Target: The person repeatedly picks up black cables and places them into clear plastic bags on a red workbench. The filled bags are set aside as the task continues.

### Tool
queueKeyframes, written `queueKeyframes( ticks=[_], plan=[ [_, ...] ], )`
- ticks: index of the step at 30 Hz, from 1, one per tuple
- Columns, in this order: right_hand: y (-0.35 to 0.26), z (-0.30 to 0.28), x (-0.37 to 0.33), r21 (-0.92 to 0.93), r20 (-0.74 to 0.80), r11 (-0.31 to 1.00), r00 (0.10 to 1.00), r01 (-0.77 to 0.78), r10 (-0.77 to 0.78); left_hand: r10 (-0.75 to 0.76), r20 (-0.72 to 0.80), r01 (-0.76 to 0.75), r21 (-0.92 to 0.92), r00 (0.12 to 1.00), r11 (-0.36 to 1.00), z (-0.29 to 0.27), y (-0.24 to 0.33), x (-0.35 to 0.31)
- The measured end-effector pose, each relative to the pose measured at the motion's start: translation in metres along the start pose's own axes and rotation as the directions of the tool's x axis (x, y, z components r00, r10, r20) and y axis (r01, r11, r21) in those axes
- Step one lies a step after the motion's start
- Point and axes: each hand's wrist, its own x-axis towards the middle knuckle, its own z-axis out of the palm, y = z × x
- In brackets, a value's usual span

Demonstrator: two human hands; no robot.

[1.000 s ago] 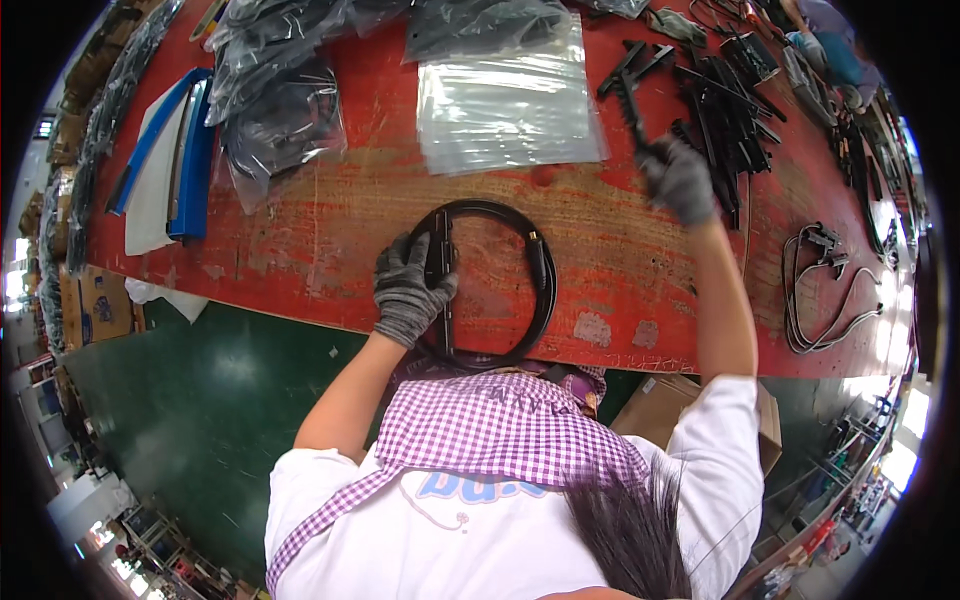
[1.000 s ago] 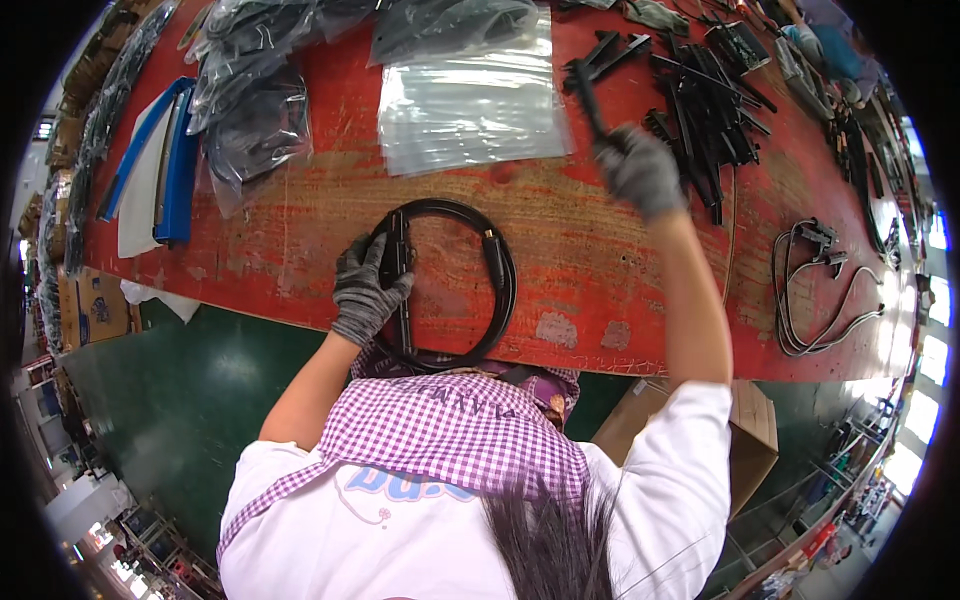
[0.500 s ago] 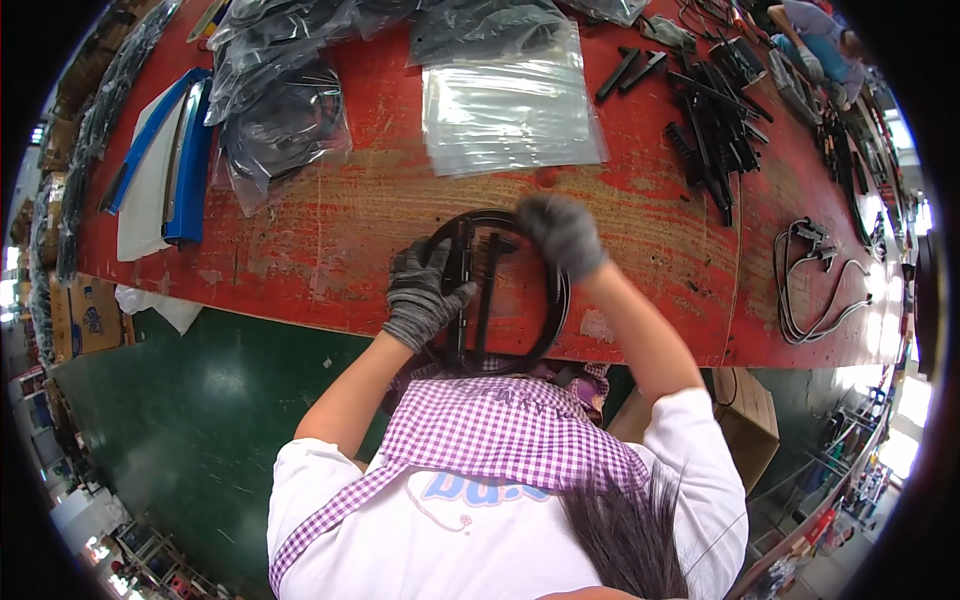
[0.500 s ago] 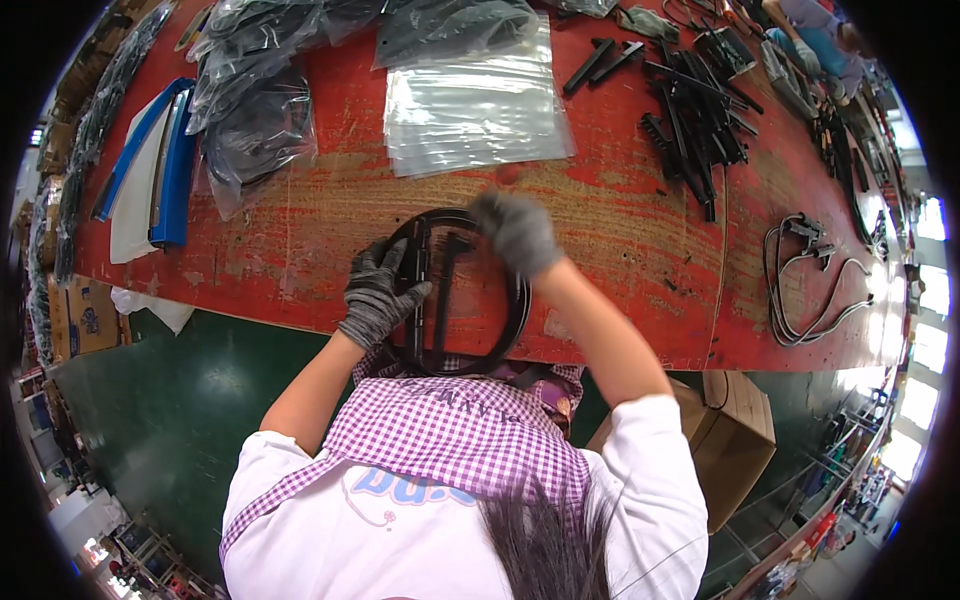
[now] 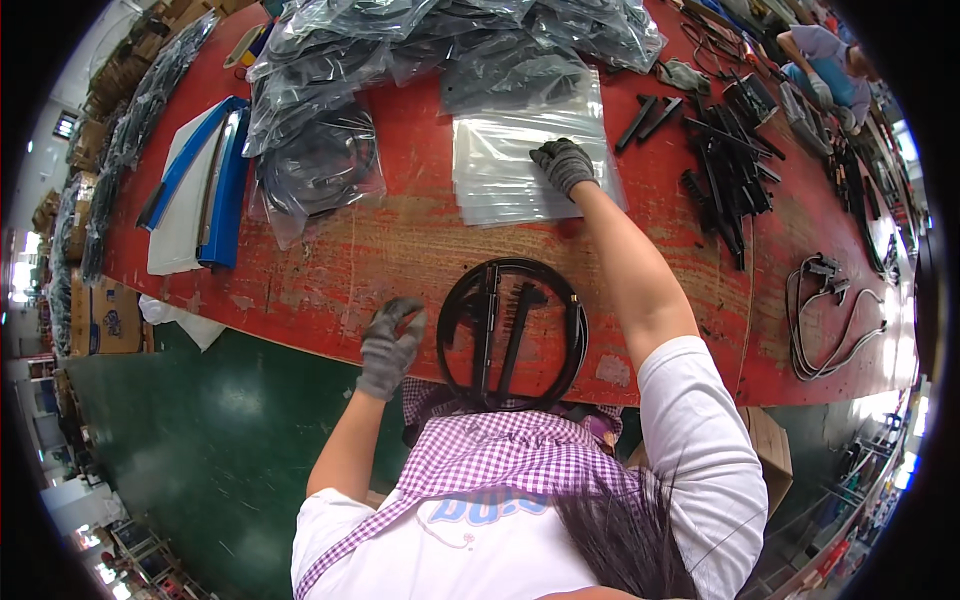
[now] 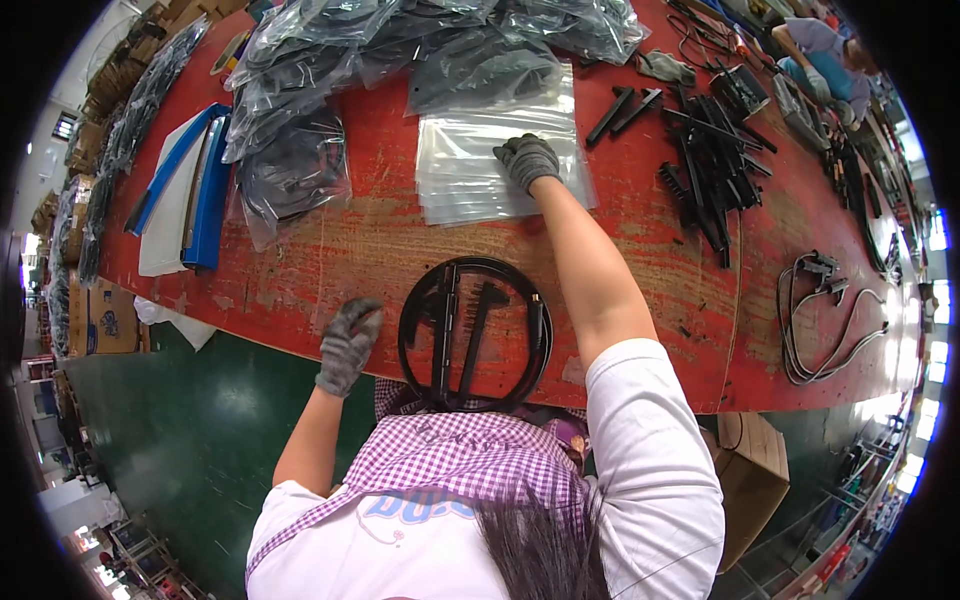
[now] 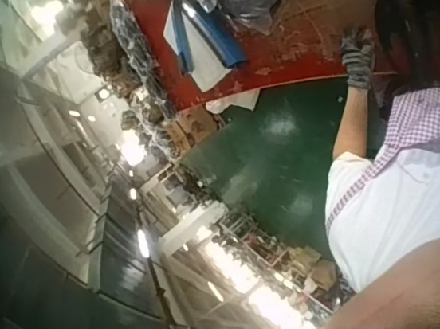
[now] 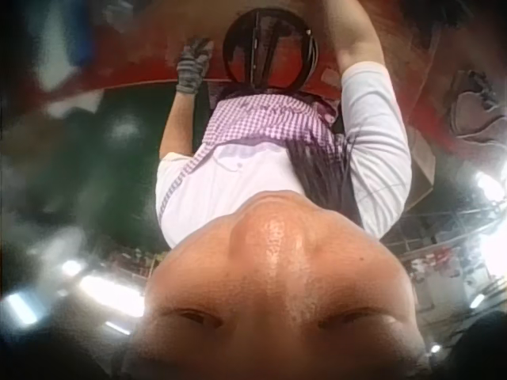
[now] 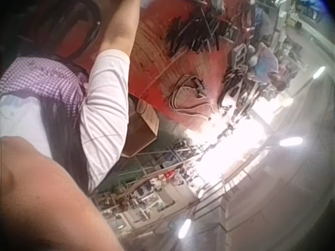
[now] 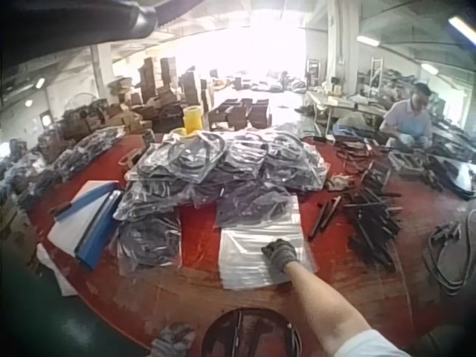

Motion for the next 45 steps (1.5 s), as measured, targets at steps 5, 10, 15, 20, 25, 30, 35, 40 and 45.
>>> queueKeyframes(
  ticks=[5, 10, 15, 20, 25, 30, 35, 40, 45],
  plan=[
    [-0.017, -0.02, -0.011, 0.578, 0.022, 0.813, 0.998, -0.067, 0.067, -0.098, 0.197, 0.167, -0.37, 0.976, 0.914, 0.046, 0.056, 0.077],
    [-0.033, -0.045, -0.041, 0.136, -0.16, 0.979, 0.979, 0.152, -0.13, 0.034, 0.276, 0.125, -0.537, 0.961, 0.835, 0.088, 0.078, 0.112],
    [-0.03, -0.016, -0.033, -0.019, -0.032, 1.0, 0.999, 0.015, -0.015, 0.045, 0.282, 0.139, -0.598, 0.958, 0.789, 0.057, 0.082, 0.063],
    [-0.016, -0.004, -0.003, 0.011, 0.036, 1.0, 0.999, 0.004, -0.004, -0.231, 0.22, 0.313, -0.505, 0.948, 0.804, 0.023, 0.019, 0.038],
    [0.004, -0.004, 0.018, 0.331, -0.013, 0.942, 0.997, -0.061, 0.07, -0.163, 0.307, 0.328, -0.631, 0.938, 0.703, 0.038, 0.044, 0.064],
    [-0.049, -0.057, -0.041, 0.367, -0.206, 0.879, 0.948, 0.306, -0.244, -0.212, 0.291, 0.358, -0.688, 0.933, 0.632, 0.072, 0.076, 0.113],
    [-0.057, -0.055, -0.079, 0.229, -0.216, 0.931, 0.948, 0.283, -0.235, -0.23, 0.289, 0.369, -0.762, 0.929, 0.532, 0.103, 0.071, 0.157],
    [-0.037, -0.047, -0.07, 0.527, -0.323, 0.849, 0.935, 0.048, 0.148, -0.249, -0.043, 0.218, -0.354, 0.968, 0.909, 0.092, 0.03, 0.144],
    [-0.066, -0.065, -0.09, 0.148, -0.325, 0.973, 0.938, 0.177, -0.121, 0.767, -0.431, -0.358, 0.702, 0.475, 0.615, 0.066, 0.076, 0.12]
  ],
)
